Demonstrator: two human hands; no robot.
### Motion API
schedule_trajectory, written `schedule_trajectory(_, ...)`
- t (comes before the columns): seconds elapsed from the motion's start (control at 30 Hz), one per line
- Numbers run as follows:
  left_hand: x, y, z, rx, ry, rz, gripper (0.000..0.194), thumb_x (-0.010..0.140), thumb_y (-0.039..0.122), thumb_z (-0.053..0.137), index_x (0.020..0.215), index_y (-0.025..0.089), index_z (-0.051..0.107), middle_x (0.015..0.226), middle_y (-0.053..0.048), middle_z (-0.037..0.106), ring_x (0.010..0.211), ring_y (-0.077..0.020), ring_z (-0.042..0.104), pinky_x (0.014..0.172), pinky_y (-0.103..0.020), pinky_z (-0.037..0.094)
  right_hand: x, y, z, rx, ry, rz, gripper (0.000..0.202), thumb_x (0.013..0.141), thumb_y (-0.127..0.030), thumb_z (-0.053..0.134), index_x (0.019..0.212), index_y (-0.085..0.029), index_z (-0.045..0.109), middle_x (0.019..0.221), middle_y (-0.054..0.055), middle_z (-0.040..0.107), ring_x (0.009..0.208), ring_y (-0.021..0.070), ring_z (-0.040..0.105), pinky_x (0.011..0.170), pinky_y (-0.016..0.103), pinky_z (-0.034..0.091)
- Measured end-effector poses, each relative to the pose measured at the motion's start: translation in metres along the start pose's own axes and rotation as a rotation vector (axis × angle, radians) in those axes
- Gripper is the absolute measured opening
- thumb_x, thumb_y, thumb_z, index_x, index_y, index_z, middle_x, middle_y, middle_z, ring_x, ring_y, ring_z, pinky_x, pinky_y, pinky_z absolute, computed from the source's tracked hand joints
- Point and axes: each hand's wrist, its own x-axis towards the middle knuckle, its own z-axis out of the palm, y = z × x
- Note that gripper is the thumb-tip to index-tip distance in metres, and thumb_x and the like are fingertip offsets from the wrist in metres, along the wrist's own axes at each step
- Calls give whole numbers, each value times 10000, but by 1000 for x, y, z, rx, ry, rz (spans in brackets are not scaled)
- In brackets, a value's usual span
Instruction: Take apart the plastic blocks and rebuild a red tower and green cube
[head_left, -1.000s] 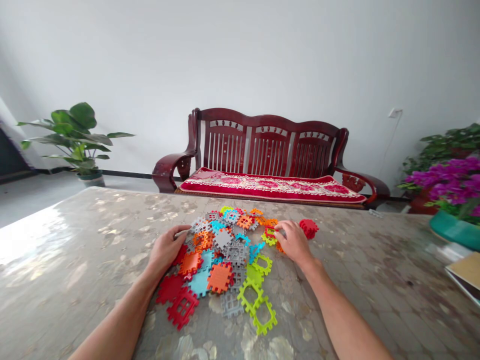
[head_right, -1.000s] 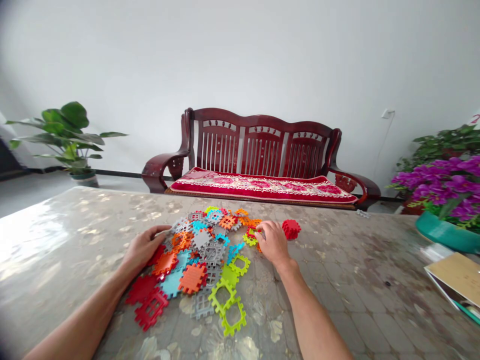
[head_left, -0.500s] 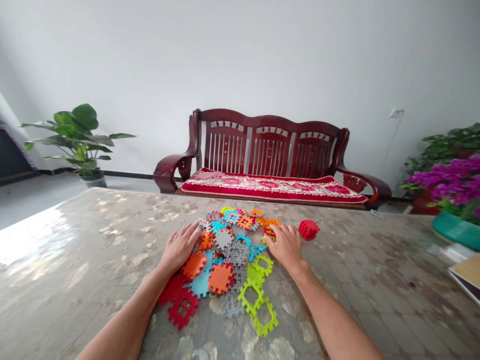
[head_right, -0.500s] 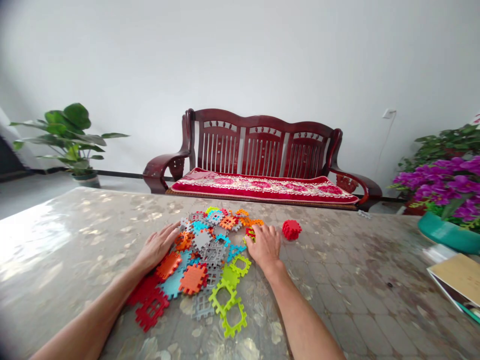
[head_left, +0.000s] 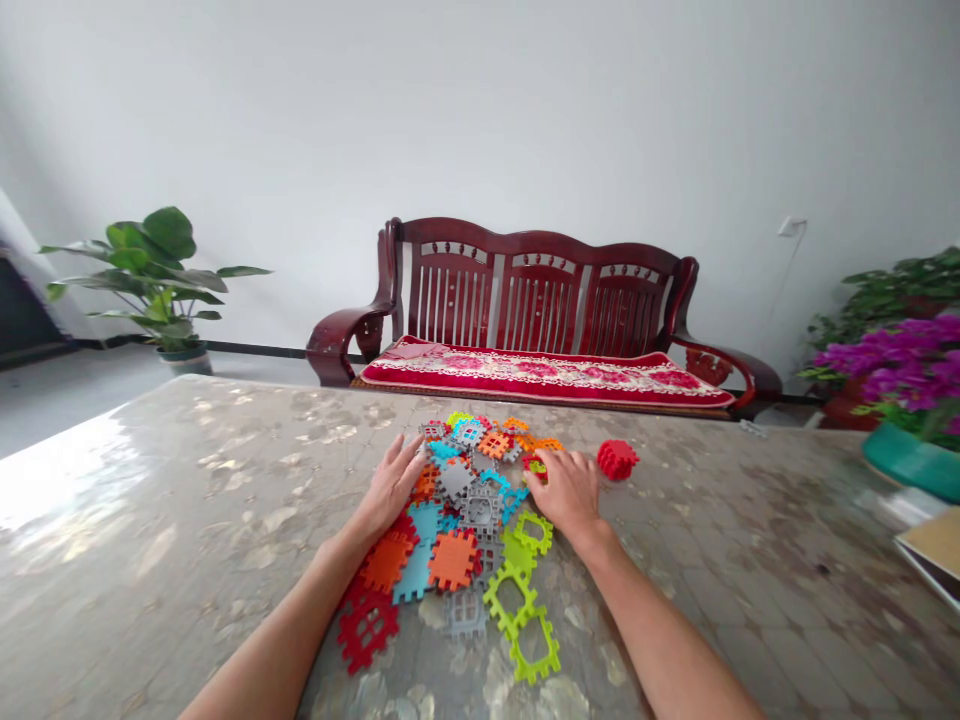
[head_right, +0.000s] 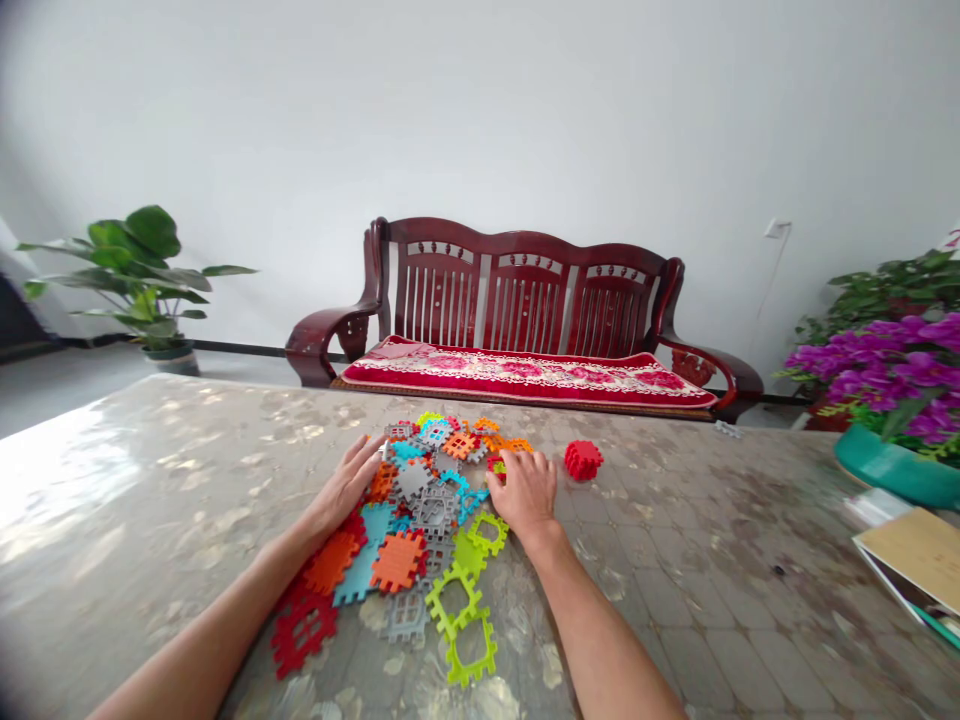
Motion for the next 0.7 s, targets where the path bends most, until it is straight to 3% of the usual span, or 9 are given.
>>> schedule_trajectory(0.1, -1, 5, -4, -106, 16, 42, 630, 949, 533, 278, 1417, 188, 519, 1533, -85, 441, 1474, -253, 271, 1183, -446, 283, 0, 0, 0, 16, 34, -7, 391, 856, -437, 614, 1198, -251, 647, 1129, 80, 722, 1039, 265, 588, 889, 382, 354)
schedule_trajectory(0.23, 1, -4, -14, -139, 125, 17, 618, 935, 514, 272, 1319, 155, 597, 1397, -106, 586, 1360, -253, 461, 1150, -427, 340, 0, 5, -1, 119, 113, -45, 408, 873, -415, 595, 1236, -232, 623, 1161, 81, 713, 1015, 243, 617, 889, 349, 384)
schedule_trajectory(0.4, 2, -32, -33, -18, 210, -179, 523, 881, 418, 402, 1290, 176, 623, 1256, -93, 676, 1167, -262, 614, 1026, -391, 455, 9, 31, -9, 228, 239, -23, 426, 883, -417, 556, 1238, -192, 620, 1143, 100, 711, 1022, 247, 625, 910, 348, 419)
schedule_trajectory(0.5, 0, -41, -40, 78, 199, -265, 494, 873, 363, 413, 1277, 189, 638, 1206, -95, 699, 1102, -269, 646, 958, -380, 489, 17, 59, -17, 194, 303, 96, 461, 878, -453, 539, 1248, -189, 617, 1115, 109, 714, 995, 253, 629, 890, 359, 430)
schedule_trajectory(0.7, 0, -41, -37, 237, 77, -145, 436, 866, 379, 428, 1156, 220, 713, 1233, -88, 692, 1130, -269, 637, 987, -370, 469, 23, 102, -27, 53, 251, 290, 508, 855, -470, 567, 1289, -208, 601, 1048, 103, 730, 931, 263, 631, 813, 360, 425)
